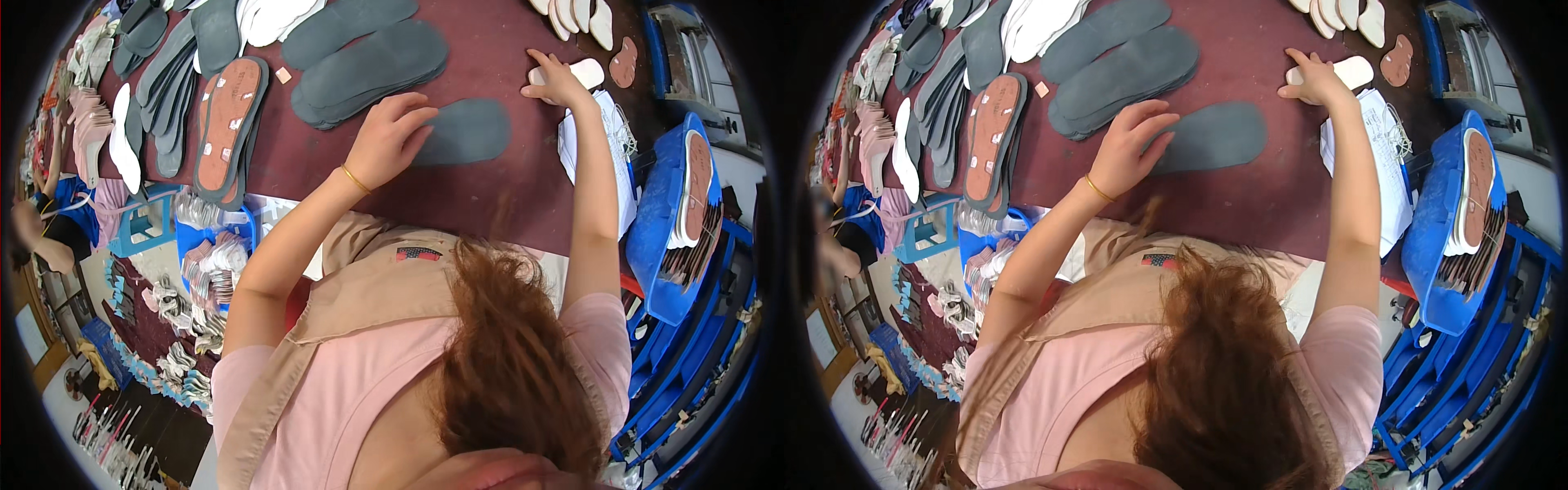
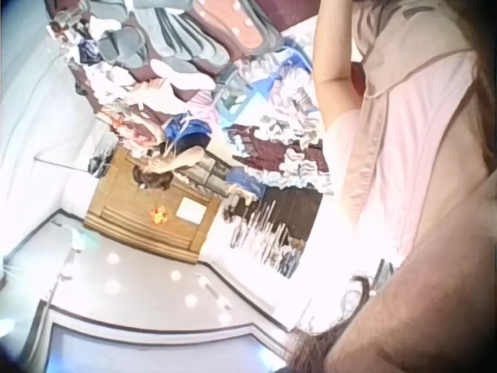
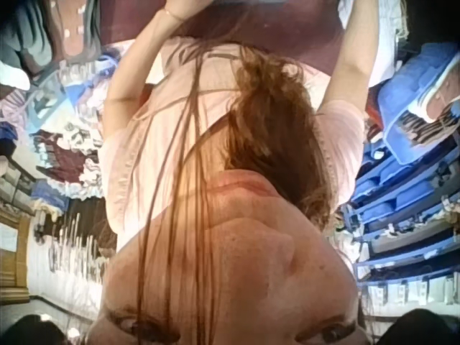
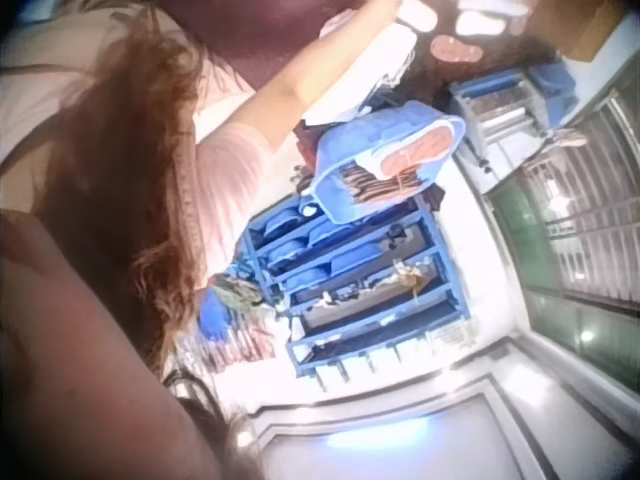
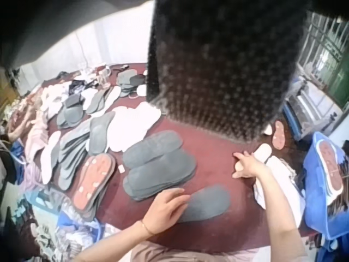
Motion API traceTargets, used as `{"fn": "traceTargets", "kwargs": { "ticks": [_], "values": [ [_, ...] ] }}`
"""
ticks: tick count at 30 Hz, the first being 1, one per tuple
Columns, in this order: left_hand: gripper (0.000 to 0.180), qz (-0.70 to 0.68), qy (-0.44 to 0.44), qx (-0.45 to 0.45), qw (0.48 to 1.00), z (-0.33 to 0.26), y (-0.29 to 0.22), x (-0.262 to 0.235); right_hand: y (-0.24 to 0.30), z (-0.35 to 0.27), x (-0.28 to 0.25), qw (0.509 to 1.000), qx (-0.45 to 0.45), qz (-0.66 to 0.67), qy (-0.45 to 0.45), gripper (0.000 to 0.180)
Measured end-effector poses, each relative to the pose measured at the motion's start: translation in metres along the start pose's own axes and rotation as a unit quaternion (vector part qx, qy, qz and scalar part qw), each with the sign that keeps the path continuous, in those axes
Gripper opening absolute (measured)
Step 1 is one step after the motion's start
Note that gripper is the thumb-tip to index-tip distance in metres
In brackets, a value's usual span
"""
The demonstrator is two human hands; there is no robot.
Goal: The worker is assembling or quality-checking shoe insole components by matching top and bottom pieces and stacking them.
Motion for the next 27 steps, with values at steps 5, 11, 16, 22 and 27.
{"fn": "traceTargets", "kwargs": {
  "ticks": [5,11,16,22,27],
  "values": [
    [0.035,-0.036,-0.002,-0.018,0.999,0.005,0.008,0.003,-0.02,-0.007,-0.026,0.988,-0.028,0.12,-0.097,0.06],
    [0.052,0.162,-0.148,0.082,0.972,0.056,-0.006,-0.035,0.042,-0.099,-0.156,0.811,-0.093,0.399,-0.418,0.031],
    [0.056,-0.084,-0.007,-0.009,0.996,-0.01,0.022,-0.035,0.055,-0.082,-0.039,0.506,0.069,0.849,-0.134,0.025],
    [0.055,-0.175,0.069,-0.219,0.958,-0.056,0.025,-0.02,0.079,-0.101,0.041,0.485,0.221,0.845,-0.041,0.02],
    [0.071,-0.004,0.05,-0.176,0.983,-0.054,0.036,-0.02,0.075,-0.105,0.035,0.641,0.214,0.735,-0.058,0.021]
  ]
}}
Point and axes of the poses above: each hand's wrist, its own z-axis towards the middle knuckle, its own x-axis out of the palm, y = z × x, the point moved 4 cm from there along z, towards the middle knuckle, and after that the axes turned 4 degrees about -z, right-handed, at the moved point
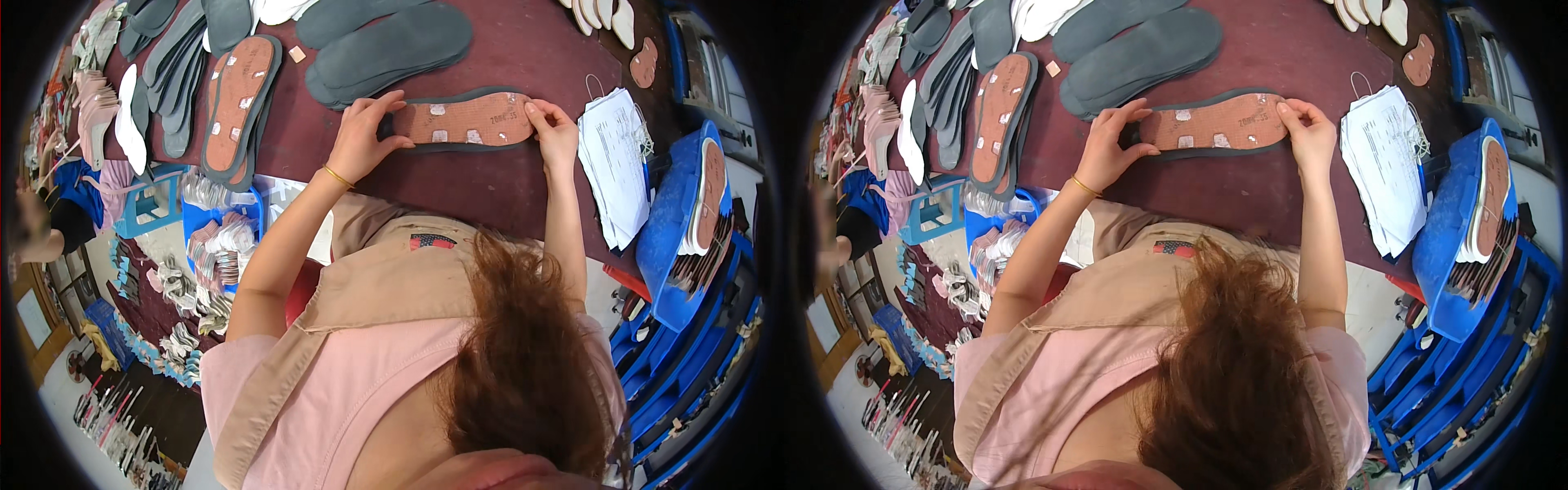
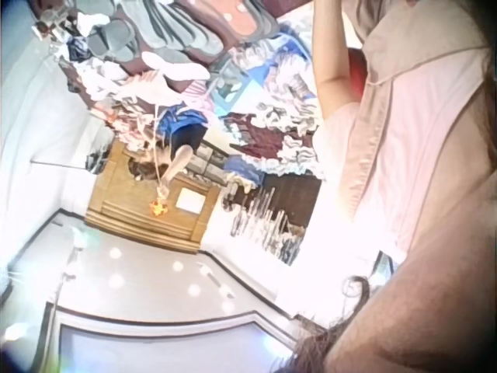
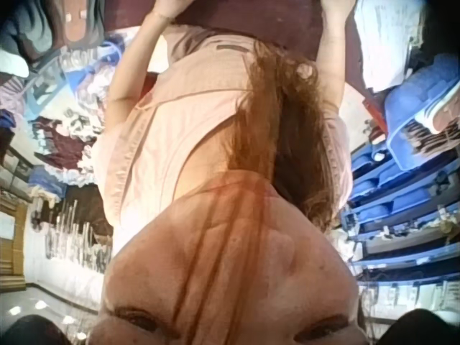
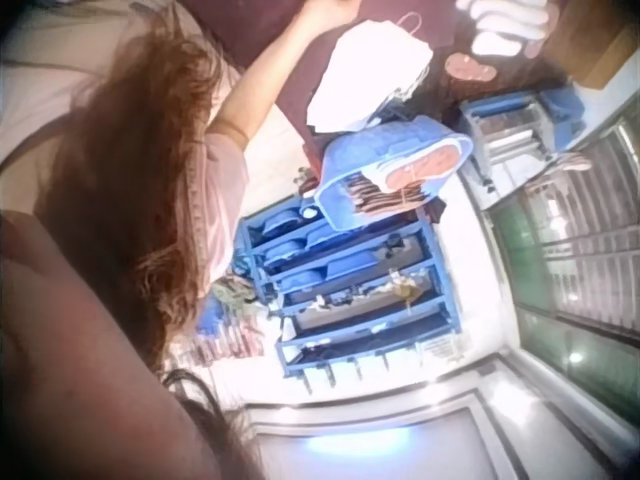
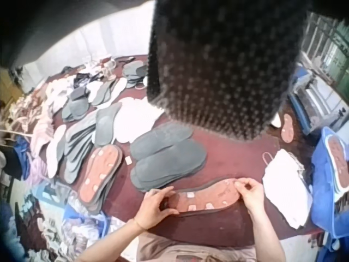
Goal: The worker is assembling or quality-checking shoe insole components by matching top and bottom pieces and stacking them.
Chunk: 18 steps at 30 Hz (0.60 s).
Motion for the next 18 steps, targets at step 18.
{"fn": "traceTargets", "kwargs": {
  "ticks": [18],
  "values": [
    [0.048,0.095,0.08,0.142,0.982,0.034,-0.039,0.056,0.035,-0.008,0.023,0.889,-0.175,-0.414,-0.088,0.032]
  ]
}}
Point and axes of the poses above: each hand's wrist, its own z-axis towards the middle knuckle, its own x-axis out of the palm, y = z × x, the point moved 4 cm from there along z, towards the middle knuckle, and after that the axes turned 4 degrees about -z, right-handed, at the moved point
